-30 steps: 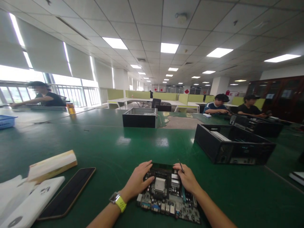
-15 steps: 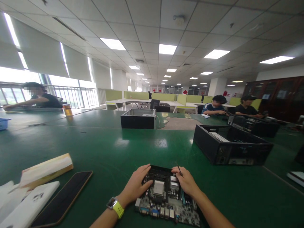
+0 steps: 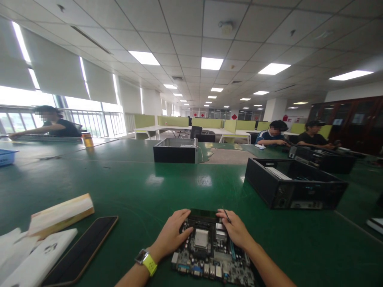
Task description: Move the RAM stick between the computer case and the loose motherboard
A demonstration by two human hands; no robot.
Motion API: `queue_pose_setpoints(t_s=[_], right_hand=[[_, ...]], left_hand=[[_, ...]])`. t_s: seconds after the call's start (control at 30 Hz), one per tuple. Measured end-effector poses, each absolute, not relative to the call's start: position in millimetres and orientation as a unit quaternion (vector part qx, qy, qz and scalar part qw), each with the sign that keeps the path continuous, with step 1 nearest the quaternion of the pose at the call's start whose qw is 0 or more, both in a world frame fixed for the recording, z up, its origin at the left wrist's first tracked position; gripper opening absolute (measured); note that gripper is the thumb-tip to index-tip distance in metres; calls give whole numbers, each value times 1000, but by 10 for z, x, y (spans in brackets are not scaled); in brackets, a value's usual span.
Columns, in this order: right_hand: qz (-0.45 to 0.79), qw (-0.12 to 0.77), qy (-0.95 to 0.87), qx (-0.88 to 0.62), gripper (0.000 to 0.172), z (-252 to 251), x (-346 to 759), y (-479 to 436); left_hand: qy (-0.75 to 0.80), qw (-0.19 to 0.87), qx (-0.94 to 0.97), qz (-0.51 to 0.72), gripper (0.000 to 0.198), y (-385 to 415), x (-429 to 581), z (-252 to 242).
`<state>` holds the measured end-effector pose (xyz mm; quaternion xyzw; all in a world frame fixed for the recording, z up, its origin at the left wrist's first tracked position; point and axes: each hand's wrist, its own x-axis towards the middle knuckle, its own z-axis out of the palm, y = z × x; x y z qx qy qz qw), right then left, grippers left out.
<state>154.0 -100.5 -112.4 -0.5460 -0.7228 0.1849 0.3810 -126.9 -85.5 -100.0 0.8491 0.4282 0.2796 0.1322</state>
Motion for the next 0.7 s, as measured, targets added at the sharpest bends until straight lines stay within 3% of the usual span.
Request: queue_pose_setpoints(t_s=[0.7], right_hand=[[202,408,-719,-526,37,-1098,1550,-1010]], left_hand=[[430,139,842,294,44,-869,-1258,-979]])
